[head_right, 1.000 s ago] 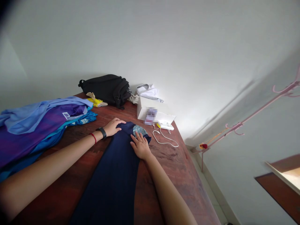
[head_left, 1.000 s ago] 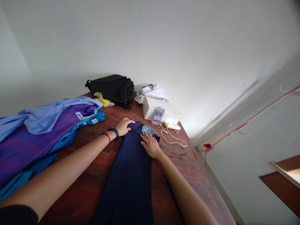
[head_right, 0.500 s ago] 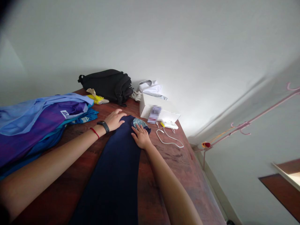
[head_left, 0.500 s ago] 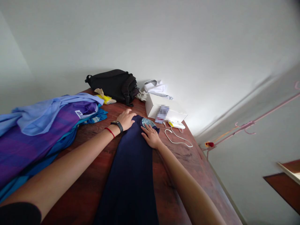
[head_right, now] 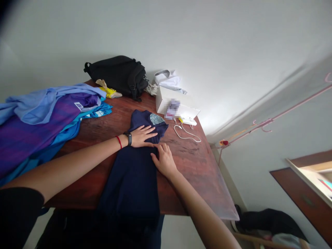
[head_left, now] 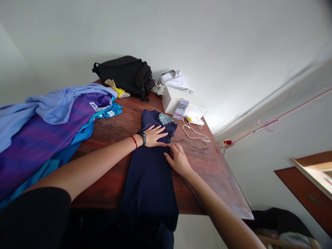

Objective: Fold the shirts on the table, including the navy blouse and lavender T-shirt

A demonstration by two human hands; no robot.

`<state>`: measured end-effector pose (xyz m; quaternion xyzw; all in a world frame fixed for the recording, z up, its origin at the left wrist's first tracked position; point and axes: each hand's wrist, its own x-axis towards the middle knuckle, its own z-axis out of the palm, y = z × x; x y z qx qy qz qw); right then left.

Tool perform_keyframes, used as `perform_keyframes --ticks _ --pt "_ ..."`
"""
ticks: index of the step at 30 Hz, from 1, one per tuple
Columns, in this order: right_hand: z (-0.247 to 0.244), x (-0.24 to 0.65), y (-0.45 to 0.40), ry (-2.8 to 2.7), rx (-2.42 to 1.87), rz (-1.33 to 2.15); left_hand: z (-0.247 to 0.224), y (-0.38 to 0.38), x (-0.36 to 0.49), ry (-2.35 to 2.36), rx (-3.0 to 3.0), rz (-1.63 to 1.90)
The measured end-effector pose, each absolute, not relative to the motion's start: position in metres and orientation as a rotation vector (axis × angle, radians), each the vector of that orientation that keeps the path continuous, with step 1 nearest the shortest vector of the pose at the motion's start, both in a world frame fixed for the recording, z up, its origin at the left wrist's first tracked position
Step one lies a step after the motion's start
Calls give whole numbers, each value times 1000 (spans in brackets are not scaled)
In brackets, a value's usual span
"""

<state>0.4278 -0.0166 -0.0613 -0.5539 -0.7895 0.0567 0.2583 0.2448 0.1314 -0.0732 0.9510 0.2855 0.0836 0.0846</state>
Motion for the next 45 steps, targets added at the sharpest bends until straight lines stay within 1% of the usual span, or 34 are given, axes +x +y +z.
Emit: perform_keyframes --ticks 5,10,13,16,18,20,24,28,31,35,37,40,45 --pt "-61 433 -99 -2222 -1492 281 -78 129 241 871 2855 160" --pt "-51 434 -162 -2101 -1510 453 -78 105 230 961 2859 134" --pt "-42 429 -190 -2021 -1671 591 -77 77 216 973 2870 115" --pt "-37 424 -212 -2010 -1921 731 -73 44 200 949 2874 117" --pt "-39 424 -223 -1970 -2049 788 -68 20 188 932 2871 110" --pt "-49 423 -230 -1892 -2086 817 -65 -4 175 906 2871 121" --pt "-78 416 -233 -1694 -1950 940 -60 -55 143 814 2889 221" --pt "-89 403 -230 -1455 -1634 1127 -56 -101 110 816 2863 210" --pt "-74 398 -231 -1317 -1382 1337 -53 -128 90 902 2744 218" --pt "-41 390 -226 -1050 -1175 1532 -48 -160 82 1084 2473 412" --pt "-29 381 -218 -998 -1122 1537 -42 -174 89 1091 2360 536" --pt "-20 362 -202 -1083 -1089 1470 -32 -188 111 1037 2259 662" --pt "-19 335 -183 -1072 -1032 1526 -32 -184 153 1079 2146 822"
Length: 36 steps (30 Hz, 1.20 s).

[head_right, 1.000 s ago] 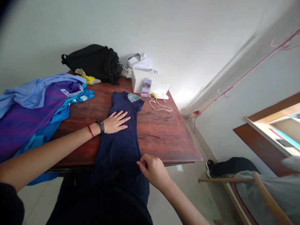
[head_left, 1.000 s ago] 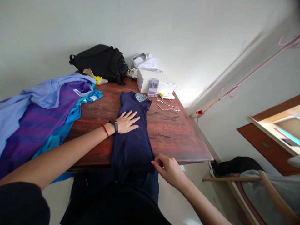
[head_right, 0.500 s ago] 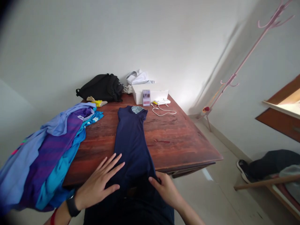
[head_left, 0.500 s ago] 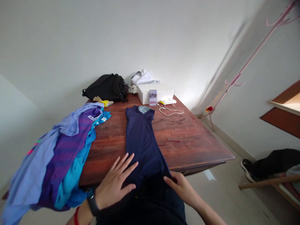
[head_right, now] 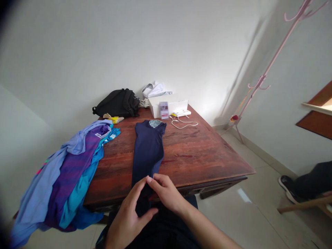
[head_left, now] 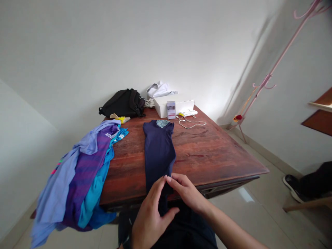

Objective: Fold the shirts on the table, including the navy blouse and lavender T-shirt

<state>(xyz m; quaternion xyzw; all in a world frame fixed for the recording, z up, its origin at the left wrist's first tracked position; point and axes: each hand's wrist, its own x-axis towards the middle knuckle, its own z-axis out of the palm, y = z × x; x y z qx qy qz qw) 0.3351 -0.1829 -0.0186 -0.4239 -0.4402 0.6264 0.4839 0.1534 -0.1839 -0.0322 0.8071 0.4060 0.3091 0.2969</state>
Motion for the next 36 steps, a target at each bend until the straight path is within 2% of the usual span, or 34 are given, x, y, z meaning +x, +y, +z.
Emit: perform_keyframes --ticks 4,9,15,25,31,36 --pt "-20 336 -180 -1020 -966 1512 -35 -160 168 1099 1822 903" --pt "-31 356 -180 -1104 -1134 1157 -36 -137 164 1049 1496 913" --pt "-39 362 -183 -1405 -1246 892 -54 -139 155 1171 1243 814" --pt "-12 350 -176 -1953 -1227 536 -24 -155 161 1066 1511 685" --pt "-9 358 -176 -1983 -1165 468 -31 -158 161 1159 1499 701" --pt "-6 366 -179 -1942 -1131 484 -12 -152 164 1143 1744 748"
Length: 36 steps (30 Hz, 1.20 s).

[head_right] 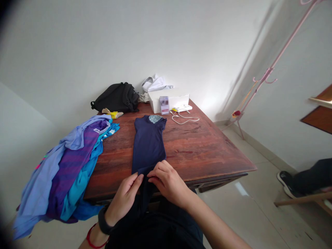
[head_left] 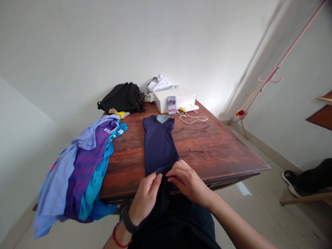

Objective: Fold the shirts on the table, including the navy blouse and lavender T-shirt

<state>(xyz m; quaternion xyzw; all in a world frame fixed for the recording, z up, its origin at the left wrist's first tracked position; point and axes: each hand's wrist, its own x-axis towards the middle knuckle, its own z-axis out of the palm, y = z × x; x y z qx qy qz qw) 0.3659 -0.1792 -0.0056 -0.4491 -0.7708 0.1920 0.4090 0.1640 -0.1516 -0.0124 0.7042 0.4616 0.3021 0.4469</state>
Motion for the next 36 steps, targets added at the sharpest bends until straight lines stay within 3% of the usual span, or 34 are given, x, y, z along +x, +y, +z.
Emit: perform_keyframes --ticks 7,15,28,36 --pt "2 368 -175 -1855 -1009 537 17 -151 169 1072 2205 578" --pt "-2 367 -170 -1816 -927 621 26 -155 173 1106 2312 464" --pt "-15 361 -172 -1739 -836 237 40 -161 179 1122 2500 390" --pt "-4 373 -166 -1436 -971 145 1 -176 151 1267 2496 496"
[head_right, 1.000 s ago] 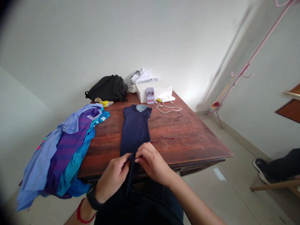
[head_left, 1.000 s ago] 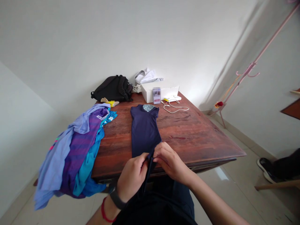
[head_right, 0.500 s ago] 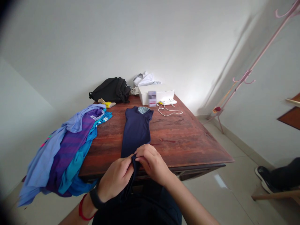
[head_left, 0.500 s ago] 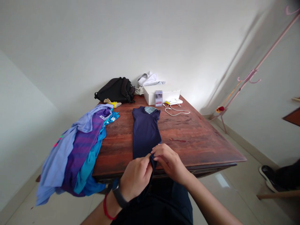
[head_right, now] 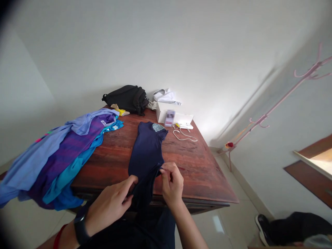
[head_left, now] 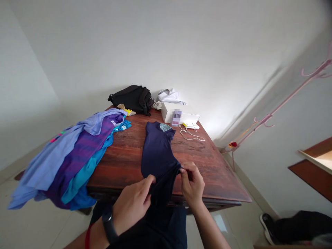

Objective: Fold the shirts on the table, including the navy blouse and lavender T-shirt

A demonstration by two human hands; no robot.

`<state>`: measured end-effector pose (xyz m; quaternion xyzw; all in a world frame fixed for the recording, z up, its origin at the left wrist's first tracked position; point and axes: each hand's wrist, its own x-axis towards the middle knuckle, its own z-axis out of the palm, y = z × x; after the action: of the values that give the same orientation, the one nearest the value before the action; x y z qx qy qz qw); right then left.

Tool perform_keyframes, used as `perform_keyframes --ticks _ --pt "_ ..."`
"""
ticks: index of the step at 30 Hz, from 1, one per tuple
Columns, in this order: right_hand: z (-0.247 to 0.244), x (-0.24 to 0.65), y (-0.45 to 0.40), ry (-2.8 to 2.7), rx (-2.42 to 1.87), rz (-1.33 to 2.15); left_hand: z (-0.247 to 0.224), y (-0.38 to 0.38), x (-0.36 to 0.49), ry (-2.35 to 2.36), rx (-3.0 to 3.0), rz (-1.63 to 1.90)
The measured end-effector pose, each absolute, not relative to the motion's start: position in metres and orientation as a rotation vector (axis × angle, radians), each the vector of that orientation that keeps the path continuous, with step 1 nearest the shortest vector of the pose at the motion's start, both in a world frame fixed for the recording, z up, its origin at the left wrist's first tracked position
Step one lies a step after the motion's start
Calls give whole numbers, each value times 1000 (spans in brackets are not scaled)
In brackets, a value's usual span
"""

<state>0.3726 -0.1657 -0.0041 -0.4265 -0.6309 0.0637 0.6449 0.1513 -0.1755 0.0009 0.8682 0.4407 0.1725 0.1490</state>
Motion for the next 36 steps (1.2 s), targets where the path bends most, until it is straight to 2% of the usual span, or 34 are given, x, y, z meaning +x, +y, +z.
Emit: perform_keyframes --ticks 8,12,17,27,31,36 --pt "20 371 -146 -1418 -970 159 12 -182 129 1152 2485 1061" --pt "31 365 -136 -1438 -982 154 12 -185 134 968 2680 984" --pt "39 362 -126 -1434 -1024 131 -7 -187 143 941 2653 929" --pt "44 368 -111 -1409 -1093 73 -40 -174 154 1300 2534 1147" --pt "47 380 -114 -1359 -1094 80 -13 -179 138 1212 2591 1245" --pt "61 395 -119 -1315 -1036 121 57 -179 110 1030 2652 1354"
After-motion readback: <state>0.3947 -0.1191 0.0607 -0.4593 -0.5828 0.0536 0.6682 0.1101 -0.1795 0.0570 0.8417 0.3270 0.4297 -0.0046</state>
